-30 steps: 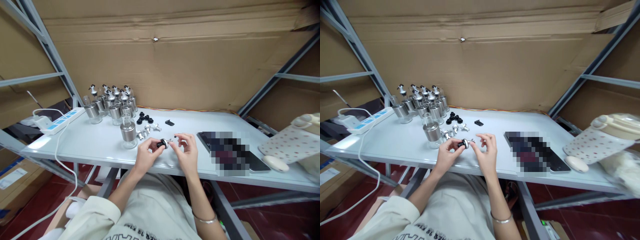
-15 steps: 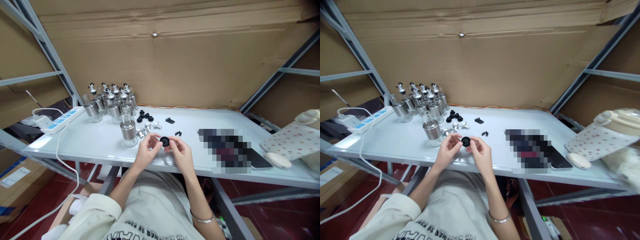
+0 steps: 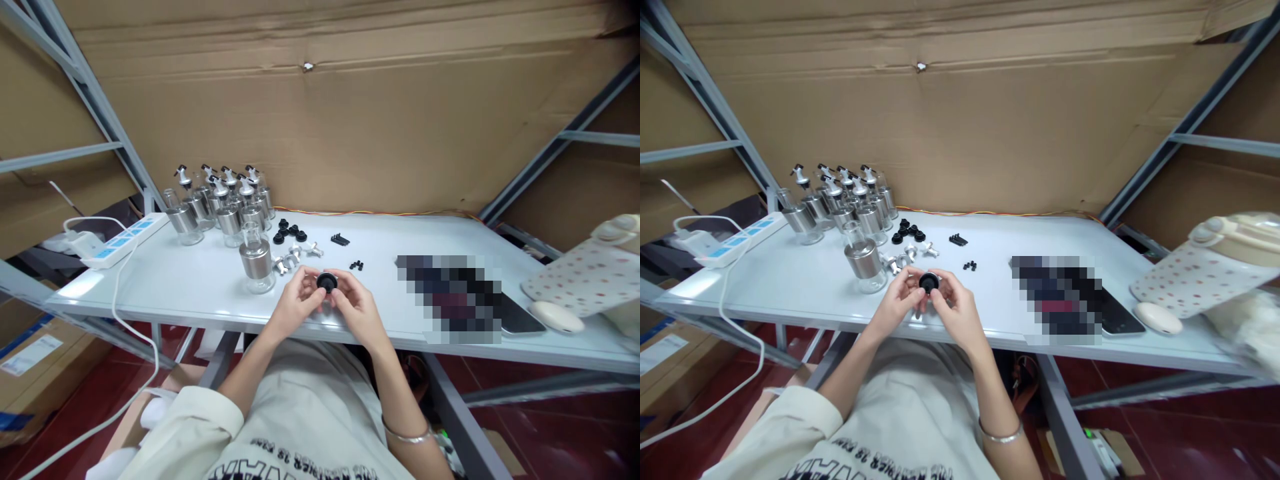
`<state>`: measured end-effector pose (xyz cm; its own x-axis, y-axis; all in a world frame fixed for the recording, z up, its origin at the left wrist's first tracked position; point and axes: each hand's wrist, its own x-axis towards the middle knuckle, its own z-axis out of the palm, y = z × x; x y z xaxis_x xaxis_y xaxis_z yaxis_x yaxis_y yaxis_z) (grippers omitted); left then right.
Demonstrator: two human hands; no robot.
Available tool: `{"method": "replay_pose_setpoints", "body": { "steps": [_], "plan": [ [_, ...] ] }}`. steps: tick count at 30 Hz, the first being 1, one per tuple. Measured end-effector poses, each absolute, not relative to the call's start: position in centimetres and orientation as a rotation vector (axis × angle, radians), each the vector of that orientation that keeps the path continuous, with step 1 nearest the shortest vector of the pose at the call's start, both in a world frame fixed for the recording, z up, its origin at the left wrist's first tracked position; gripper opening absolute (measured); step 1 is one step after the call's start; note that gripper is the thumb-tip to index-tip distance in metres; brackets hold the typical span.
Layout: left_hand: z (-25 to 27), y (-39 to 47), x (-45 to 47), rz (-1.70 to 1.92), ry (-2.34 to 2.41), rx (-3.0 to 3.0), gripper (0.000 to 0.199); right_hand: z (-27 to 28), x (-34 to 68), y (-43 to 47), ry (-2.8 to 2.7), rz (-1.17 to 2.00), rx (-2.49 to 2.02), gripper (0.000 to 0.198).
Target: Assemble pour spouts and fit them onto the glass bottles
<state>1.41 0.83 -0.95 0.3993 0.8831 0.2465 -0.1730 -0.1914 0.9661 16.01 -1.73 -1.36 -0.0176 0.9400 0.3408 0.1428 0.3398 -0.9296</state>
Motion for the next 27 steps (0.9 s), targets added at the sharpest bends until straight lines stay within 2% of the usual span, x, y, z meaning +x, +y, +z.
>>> {"method": "replay_pose_setpoints", "body": {
  "steps": [11,18,27],
  "plan": [
    [-0.3,0.3,1.5,1.064,0.688,1.454,0.037,-1.2,16.1,-2.1,-1.498,0.904,-0.99,0.031],
    [0.3,-0.2,1.3,1.023,0.695,1.537,0.031,-1.4,16.2,-2.1,-1.491,0.971,-0.926,0.025],
    [-0.3,0.0,1.2,0.978,0.685,1.558,0.032,-1.2,16.2,-2.3,-1.498,0.94,-0.965,0.025]
  ]
}}
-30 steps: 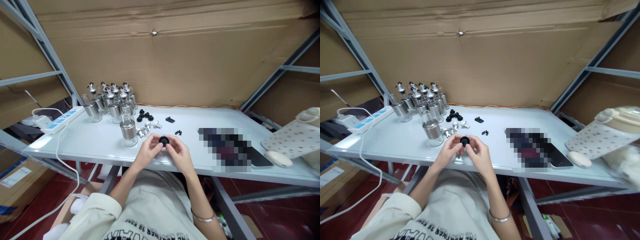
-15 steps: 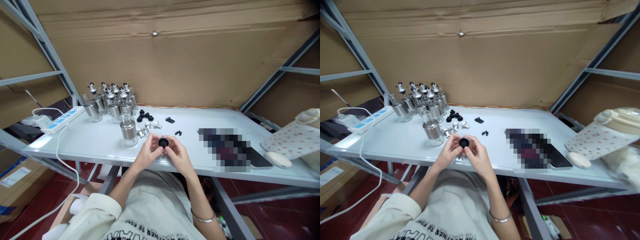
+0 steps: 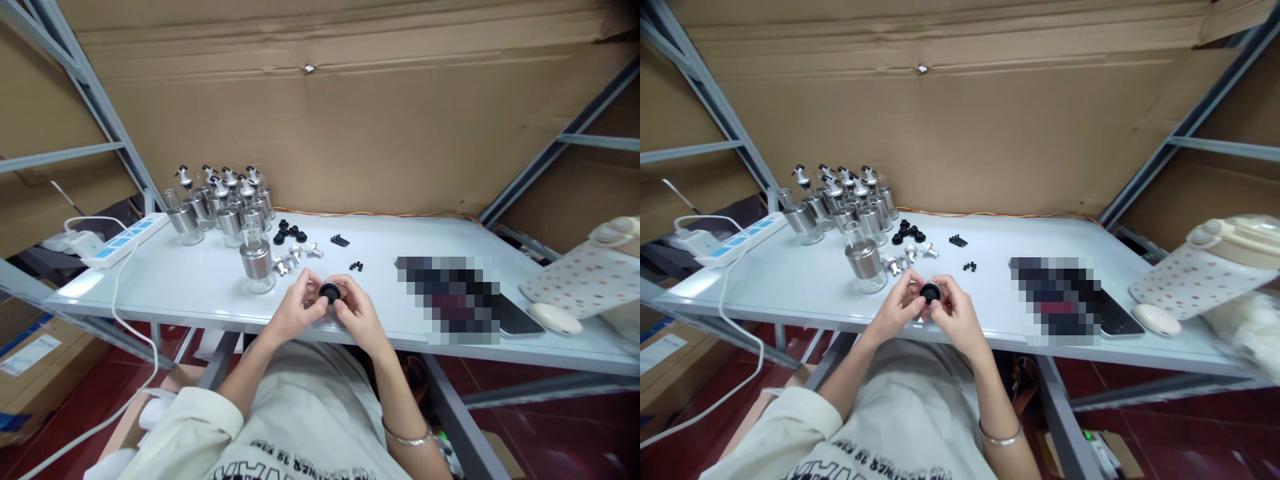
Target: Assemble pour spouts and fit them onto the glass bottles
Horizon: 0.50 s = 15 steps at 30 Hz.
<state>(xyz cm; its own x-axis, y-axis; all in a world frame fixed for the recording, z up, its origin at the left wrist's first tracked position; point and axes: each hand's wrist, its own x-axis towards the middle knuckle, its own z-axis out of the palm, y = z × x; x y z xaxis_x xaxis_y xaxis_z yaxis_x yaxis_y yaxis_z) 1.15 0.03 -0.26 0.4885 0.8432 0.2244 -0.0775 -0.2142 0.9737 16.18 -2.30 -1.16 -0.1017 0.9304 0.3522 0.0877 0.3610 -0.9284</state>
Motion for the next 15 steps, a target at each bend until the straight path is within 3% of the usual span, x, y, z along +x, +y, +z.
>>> {"method": "replay_pose_setpoints", "body": {
  "steps": [15],
  "plan": [
    [0.67,-0.61,1.51,1.011,0.848,1.6,0.022,-0.7,16.05,-2.61,-1.518,0.932,-0.998,0.022]
  ]
}}
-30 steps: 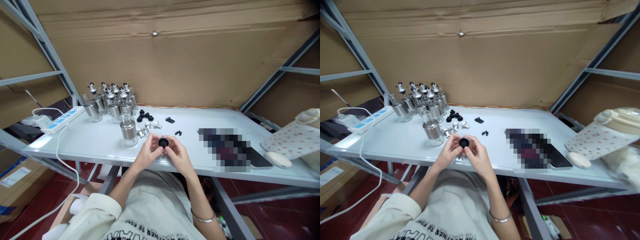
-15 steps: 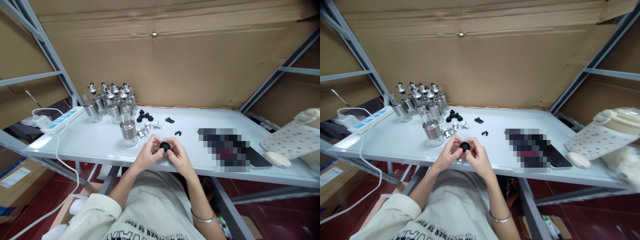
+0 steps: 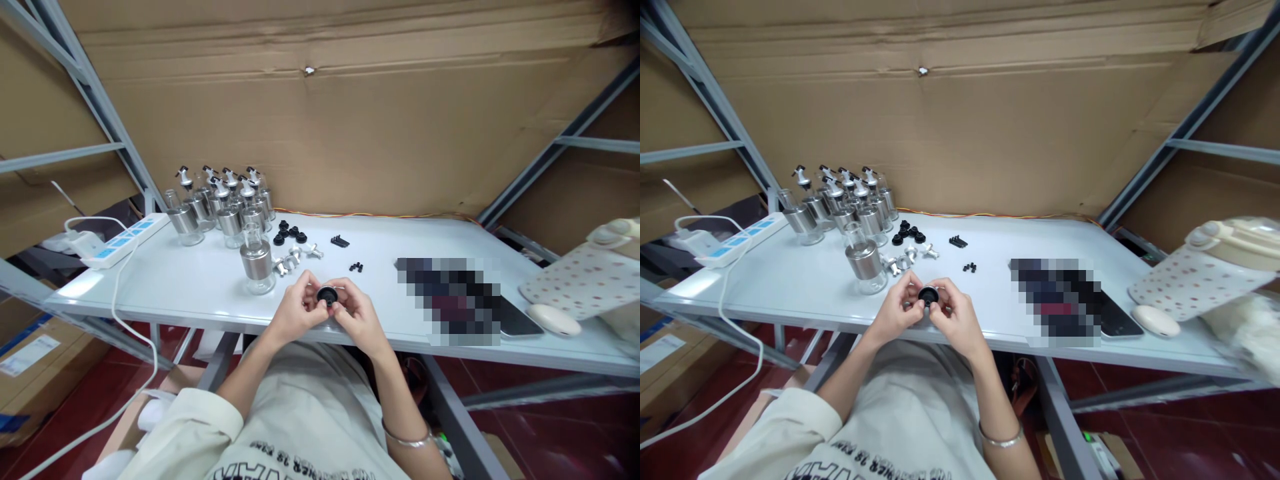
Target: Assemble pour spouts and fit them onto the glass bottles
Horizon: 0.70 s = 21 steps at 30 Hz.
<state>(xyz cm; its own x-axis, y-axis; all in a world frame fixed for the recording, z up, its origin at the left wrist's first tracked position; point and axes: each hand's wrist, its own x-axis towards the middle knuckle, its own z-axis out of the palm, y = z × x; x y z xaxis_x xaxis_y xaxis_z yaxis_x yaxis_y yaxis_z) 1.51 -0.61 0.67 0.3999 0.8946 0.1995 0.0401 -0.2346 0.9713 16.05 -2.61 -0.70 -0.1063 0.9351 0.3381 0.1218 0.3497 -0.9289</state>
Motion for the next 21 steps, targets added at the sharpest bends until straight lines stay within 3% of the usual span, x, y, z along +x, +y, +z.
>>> {"method": "replay_pose_setpoints", "body": {
  "steps": [11,21],
  "plan": [
    [0.58,-0.5,1.43,1.018,0.884,1.644,0.022,-0.78,15.96,-2.7,-1.521,0.944,-0.997,0.015],
    [0.06,-0.46,1.14,1.144,0.681,1.688,0.027,-1.31,16.05,-2.72,-1.421,0.933,-0.836,0.022]
  ]
}}
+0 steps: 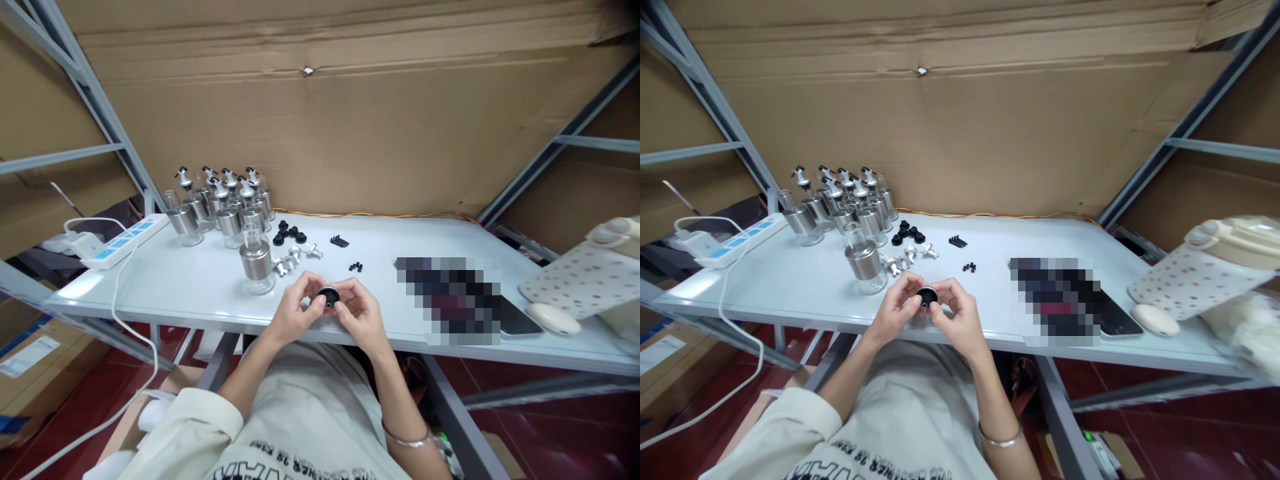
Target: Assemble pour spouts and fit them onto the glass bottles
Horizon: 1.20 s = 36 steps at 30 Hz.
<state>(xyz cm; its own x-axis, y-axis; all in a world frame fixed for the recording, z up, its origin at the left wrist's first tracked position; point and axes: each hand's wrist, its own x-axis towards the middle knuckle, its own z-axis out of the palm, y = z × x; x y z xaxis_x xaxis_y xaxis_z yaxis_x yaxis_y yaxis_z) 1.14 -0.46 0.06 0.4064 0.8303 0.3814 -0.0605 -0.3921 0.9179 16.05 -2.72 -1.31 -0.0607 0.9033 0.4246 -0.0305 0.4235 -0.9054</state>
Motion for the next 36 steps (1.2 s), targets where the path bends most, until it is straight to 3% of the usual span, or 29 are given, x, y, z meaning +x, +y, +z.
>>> {"method": "replay_pose_setpoints", "body": {
  "steps": [13,21,29,36],
  "plan": [
    [0.3,-0.3,1.0,1.084,0.687,1.815,0.024,-1.3,16.0,-2.9,-1.431,0.891,-0.849,0.014],
    [-1.1,0.6,1.4,1.479,0.646,1.934,0.023,-1.4,15.8,-2.2,-1.462,0.586,-0.777,0.03],
    [-0.7,0.6,0.9,1.311,0.491,1.881,0.037,-1.9,15.9,-2.3,-1.265,0.719,-0.784,0.025],
    [-0.9,0.7,0.9,1.304,0.5,1.833,0.032,-2.2,16.0,-2.3,-1.273,0.689,-0.809,0.019]
  ]
}}
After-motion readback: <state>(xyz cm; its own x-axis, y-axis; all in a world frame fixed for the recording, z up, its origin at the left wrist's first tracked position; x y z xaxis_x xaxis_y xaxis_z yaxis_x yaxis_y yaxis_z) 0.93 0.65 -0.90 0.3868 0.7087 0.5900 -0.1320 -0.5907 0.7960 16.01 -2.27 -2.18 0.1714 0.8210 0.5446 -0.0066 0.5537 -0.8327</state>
